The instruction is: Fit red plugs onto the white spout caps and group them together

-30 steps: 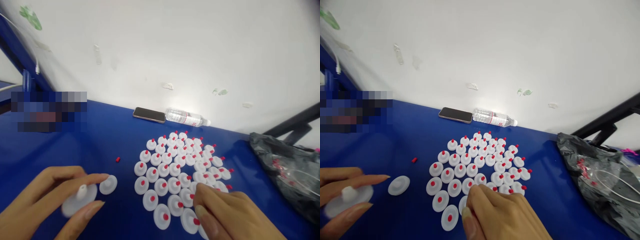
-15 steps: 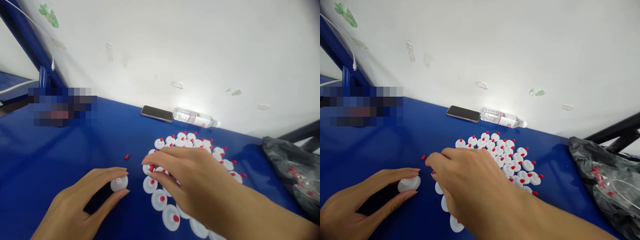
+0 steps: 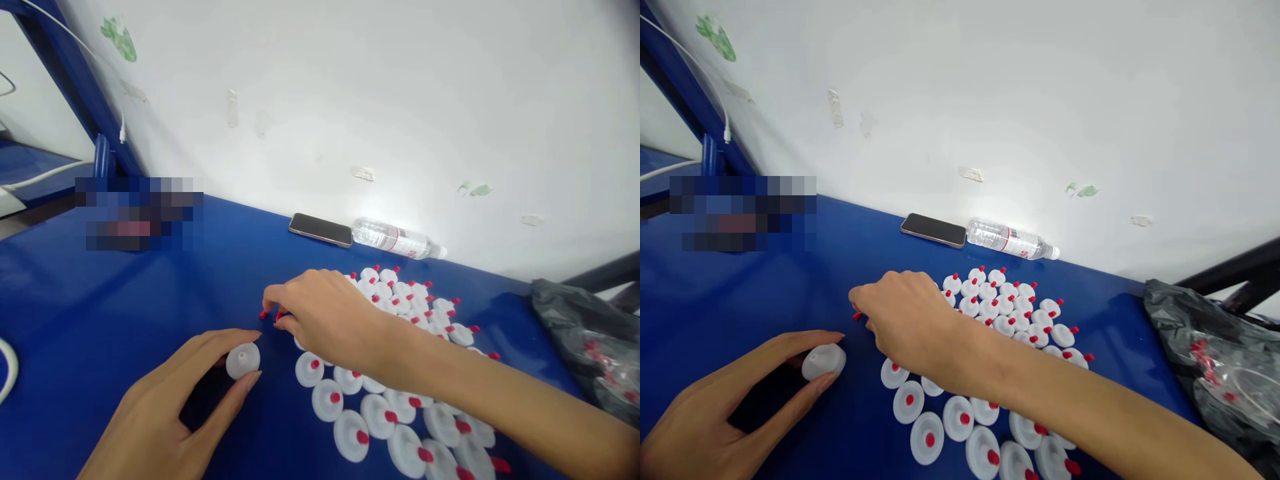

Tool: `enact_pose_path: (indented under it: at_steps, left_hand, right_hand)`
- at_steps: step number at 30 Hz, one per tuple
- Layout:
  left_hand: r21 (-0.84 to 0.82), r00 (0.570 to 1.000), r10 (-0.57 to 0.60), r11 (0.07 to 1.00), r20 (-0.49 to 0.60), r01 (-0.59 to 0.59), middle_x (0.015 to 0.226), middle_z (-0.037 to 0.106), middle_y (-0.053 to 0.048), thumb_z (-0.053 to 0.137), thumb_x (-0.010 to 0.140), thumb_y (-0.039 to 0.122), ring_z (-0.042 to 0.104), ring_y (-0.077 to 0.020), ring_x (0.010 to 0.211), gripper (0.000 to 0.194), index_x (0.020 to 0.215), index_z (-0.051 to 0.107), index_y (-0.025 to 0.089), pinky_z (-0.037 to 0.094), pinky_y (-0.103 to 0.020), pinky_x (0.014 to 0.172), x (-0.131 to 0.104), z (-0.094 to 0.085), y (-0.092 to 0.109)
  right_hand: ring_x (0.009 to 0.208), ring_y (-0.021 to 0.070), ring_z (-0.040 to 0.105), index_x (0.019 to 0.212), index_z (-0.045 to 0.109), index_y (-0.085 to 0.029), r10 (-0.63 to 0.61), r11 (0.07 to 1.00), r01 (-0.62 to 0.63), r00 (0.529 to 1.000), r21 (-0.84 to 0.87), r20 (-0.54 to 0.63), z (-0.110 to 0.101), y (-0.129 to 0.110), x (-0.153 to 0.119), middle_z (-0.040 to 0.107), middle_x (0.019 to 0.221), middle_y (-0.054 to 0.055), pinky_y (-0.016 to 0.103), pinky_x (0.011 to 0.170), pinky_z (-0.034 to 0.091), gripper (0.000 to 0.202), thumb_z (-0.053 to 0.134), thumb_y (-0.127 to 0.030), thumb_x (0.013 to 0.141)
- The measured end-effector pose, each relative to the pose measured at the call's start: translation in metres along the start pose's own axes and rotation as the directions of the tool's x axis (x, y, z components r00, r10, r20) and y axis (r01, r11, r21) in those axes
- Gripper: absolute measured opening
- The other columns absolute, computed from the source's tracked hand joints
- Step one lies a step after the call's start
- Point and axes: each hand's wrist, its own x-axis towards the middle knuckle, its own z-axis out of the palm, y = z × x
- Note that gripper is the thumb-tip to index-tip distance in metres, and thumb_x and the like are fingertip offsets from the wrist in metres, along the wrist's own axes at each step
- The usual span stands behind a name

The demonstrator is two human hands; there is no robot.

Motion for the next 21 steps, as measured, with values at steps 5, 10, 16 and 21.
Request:
enact_pose_path:
  at_steps: [5, 10, 16, 21]
  left_hand:
    - [0.015, 0.999, 0.025, 1.000, -0.028, -0.024, 0.112, 0.085, 0.019, 0.065, 0.105, 0.070, 0.084, -0.0037, 0.092, 0.030, 0.119, 0.076, 0.046, 0.055, 0.000, 0.089, 0.005, -0.001, 0.004]
    - [0.016, 0.999, 0.042, 0.999, -0.022, -0.041, 0.114, 0.085, 0.019, 0.063, 0.107, 0.068, 0.082, -0.0023, 0.095, 0.030, 0.121, 0.075, 0.045, 0.052, 0.002, 0.094, 0.005, 0.002, 0.002]
    - [0.025, 0.999, 0.039, 0.999, 0.027, -0.040, 0.120, 0.083, 0.018, 0.063, 0.107, 0.069, 0.082, -0.0036, 0.104, 0.031, 0.123, 0.074, 0.045, 0.052, 0.001, 0.098, 0.001, 0.001, 0.000]
    - [0.036, 0.999, 0.016, 0.999, 0.037, -0.018, 0.126, 0.082, 0.015, 0.062, 0.107, 0.068, 0.082, -0.0088, 0.107, 0.033, 0.128, 0.073, 0.045, 0.058, -0.007, 0.099, -0.007, 0.002, -0.009]
  right_hand:
    - [0.077, 0.0180, 0.070, 0.113, 0.080, -0.023, 0.006, 1.000, -0.006, 1.000, -0.003, -0.006, -0.003, -0.002, 0.001, 0.083, 0.093, 0.001, 0.033, 0.059, 0.028, 0.014, 0.068, -0.017, 0.108]
    - [0.082, 0.0198, 0.072, 0.113, 0.078, -0.021, -0.067, 0.996, 0.066, 0.998, -0.068, -0.011, -0.002, -0.003, 0.007, 0.084, 0.101, 0.002, 0.034, 0.057, 0.028, 0.010, 0.070, -0.018, 0.108]
    - [0.066, 0.0201, 0.065, 0.095, 0.074, -0.021, -0.178, 0.968, 0.168, 0.983, -0.185, -0.038, 0.005, -0.004, 0.018, 0.075, 0.084, 0.003, 0.035, 0.053, 0.025, 0.016, 0.065, -0.013, 0.106]
    - [0.070, 0.0212, 0.066, 0.095, 0.070, -0.020, -0.263, 0.946, 0.251, 0.964, -0.206, -0.035, 0.011, -0.006, 0.018, 0.072, 0.087, 0.003, 0.036, 0.055, 0.028, 0.020, 0.074, 0.000, 0.090]
